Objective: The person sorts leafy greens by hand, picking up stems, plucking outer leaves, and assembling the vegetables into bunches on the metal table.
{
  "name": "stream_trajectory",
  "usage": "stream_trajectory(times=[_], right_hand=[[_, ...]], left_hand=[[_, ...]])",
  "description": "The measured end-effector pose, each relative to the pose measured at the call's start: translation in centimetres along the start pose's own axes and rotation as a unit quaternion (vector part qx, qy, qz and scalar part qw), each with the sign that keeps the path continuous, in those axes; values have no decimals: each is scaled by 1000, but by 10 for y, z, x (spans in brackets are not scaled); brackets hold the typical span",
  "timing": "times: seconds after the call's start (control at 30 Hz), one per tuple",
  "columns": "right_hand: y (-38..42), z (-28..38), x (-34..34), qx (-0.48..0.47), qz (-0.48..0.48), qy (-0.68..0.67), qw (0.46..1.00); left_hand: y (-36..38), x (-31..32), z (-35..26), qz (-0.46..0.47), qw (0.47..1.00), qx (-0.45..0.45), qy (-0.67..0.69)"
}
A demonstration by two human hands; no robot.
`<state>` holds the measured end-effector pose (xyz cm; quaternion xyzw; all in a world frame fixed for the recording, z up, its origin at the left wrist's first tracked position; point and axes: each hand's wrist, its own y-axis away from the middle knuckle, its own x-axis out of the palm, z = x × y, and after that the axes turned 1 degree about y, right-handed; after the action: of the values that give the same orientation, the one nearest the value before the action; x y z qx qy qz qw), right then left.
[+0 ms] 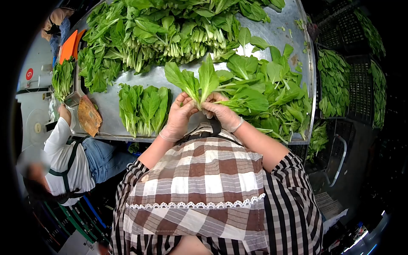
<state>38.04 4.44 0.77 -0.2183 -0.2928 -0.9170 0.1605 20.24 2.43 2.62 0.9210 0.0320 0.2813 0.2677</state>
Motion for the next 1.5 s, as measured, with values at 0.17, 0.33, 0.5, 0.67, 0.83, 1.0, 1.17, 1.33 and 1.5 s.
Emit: stream_trajectory(times=[0.17,0.33,0.5,0.67,0.83,1.0,1.17,1.33,1.5], right_hand=[[1,1,1,10,-13,-27,999],[-4,-6,-5,8,-35,-69,997],[-5,-12,-9,-4,-51,-93,994],[-13,-22,-25,-34,-83,-133,987],[-1,-8,-19,81,-53,-179,979],[0,-1,-2,139,20,24,990],[-23,11,10,-138,14,402,905],[-60,16,10,-348,14,740,575],[-43,37,-16,-37,205,771,602]], left_hand=[[-5,-9,5,10,999,-9,46],[-1,-7,5,6,999,6,39],[-2,-8,6,33,999,23,19],[2,0,-2,13,999,35,27],[-3,-10,-4,-15,997,65,44],[-3,-8,-6,-61,995,67,41],[-10,-28,-1,-92,990,81,68],[-12,-30,0,-162,980,59,95],[-12,-40,-3,-116,983,18,141]])
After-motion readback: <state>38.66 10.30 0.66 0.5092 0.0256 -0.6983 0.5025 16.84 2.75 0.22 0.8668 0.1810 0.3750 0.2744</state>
